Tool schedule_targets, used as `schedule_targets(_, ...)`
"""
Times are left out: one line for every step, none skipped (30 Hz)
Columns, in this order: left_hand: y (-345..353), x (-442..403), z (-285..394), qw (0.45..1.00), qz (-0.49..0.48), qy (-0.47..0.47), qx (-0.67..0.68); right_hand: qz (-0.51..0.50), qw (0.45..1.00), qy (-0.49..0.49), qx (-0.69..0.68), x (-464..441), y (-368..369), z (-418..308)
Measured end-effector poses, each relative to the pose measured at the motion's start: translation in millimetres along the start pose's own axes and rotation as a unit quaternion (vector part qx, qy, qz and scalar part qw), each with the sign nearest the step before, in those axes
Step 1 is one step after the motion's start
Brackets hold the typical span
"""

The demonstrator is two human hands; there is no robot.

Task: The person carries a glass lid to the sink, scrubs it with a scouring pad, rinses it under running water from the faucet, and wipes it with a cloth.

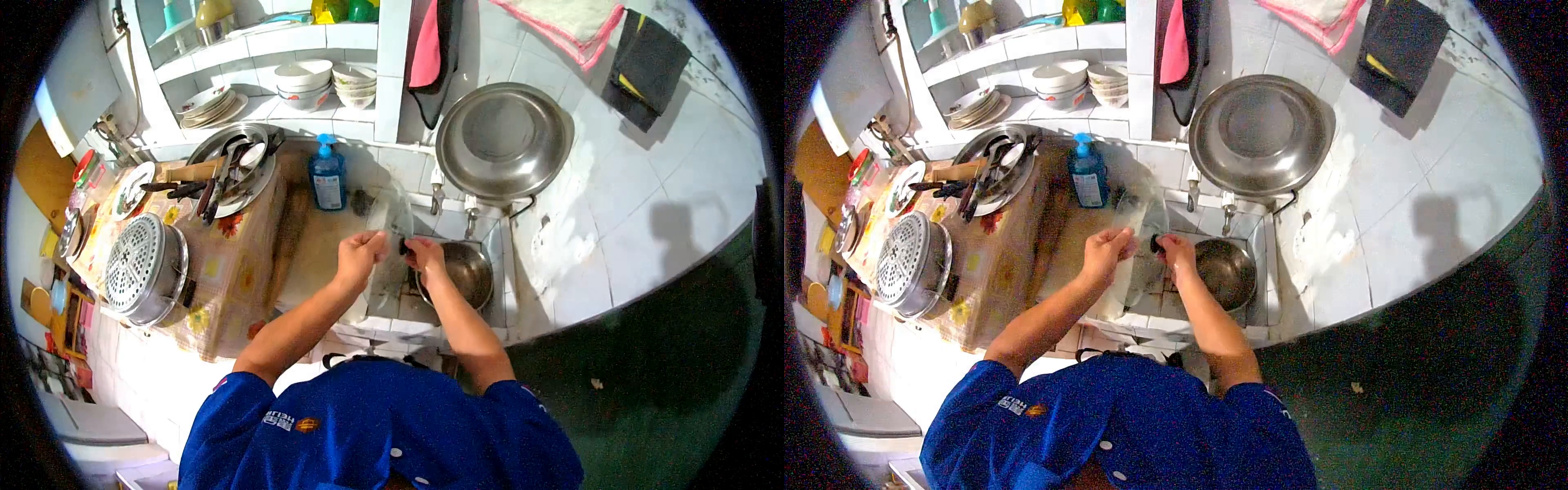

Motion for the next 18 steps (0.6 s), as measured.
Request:
schedule_targets(1, -1, -2, 1.000, 0.002, 0.008, 0.001, -0.023, 1.000, -0.002, -0.015, -6, 2, 4)
schedule_targets(-1, -6, -7, 1.000, -0.009, 0.016, -0.006, -0.029, 0.999, -0.006, -0.015, -10, 0, 9)
schedule_targets(-2, -7, -10, 0.999, -0.021, 0.022, -0.014, -0.023, 0.999, 0.004, -0.046, -8, 1, 13)
schedule_targets(-4, -5, -9, 0.999, -0.019, 0.028, -0.016, -0.017, 0.997, 0.014, -0.076, -8, -2, 15)
schedule_targets(-3, -4, -9, 0.999, -0.023, 0.033, -0.035, -0.047, 0.997, 0.038, -0.050, -11, -2, 18)
schedule_targets(1, -2, -9, 0.997, -0.027, 0.039, -0.054, -0.050, 0.997, 0.034, -0.051, -13, -4, 19)
schedule_targets(7, 4, -4, 0.995, -0.014, 0.057, -0.075, -0.054, 0.994, 0.049, -0.076, -14, -6, 27)
schedule_targets(12, 9, -4, 0.995, -0.012, 0.060, -0.076, -0.059, 0.991, 0.066, -0.100, -16, -7, 35)
schedule_targets(12, 13, -5, 0.995, 0.005, 0.052, -0.085, -0.061, 0.988, 0.091, -0.110, -18, -10, 42)
schedule_targets(12, 16, -7, 0.994, 0.023, 0.044, -0.094, -0.065, 0.988, 0.090, -0.110, -20, -14, 46)
schedule_targets(15, 20, -9, 0.994, 0.025, 0.047, -0.094, -0.094, 0.984, 0.114, -0.102, -20, -14, 53)
schedule_targets(14, 22, -11, 0.994, 0.047, 0.042, -0.093, -0.123, 0.979, 0.136, -0.093, -22, -14, 59)
schedule_targets(13, 24, -13, 0.993, 0.069, 0.035, -0.091, -0.138, 0.973, 0.179, -0.054, -28, -14, 66)
schedule_targets(11, 25, -15, 0.993, 0.071, 0.036, -0.091, -0.139, 0.972, 0.179, -0.053, -32, -18, 69)
schedule_targets(11, 26, -16, 0.994, 0.047, 0.040, -0.090, -0.141, 0.975, 0.172, -0.014, -30, -21, 68)
schedule_targets(14, 26, -17, 0.995, 0.024, 0.044, -0.089, -0.141, 0.976, 0.166, 0.025, -27, -23, 65)
schedule_targets(15, 25, -20, 0.995, 0.025, 0.043, -0.089, -0.142, 0.975, 0.167, 0.025, -29, -24, 66)
schedule_targets(14, 26, -22, 0.995, 0.048, 0.036, -0.084, -0.157, 0.960, 0.232, -0.008, -29, -23, 74)
Point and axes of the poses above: each hand's wrist, its own x-axis away from the middle knuckle, its own y-axis out of the palm, z = x × y, the point moved 7 cm from there along -x, towards the middle knuckle, and after that the axes turned 2 degrees about -x, right-handed, at the moved point
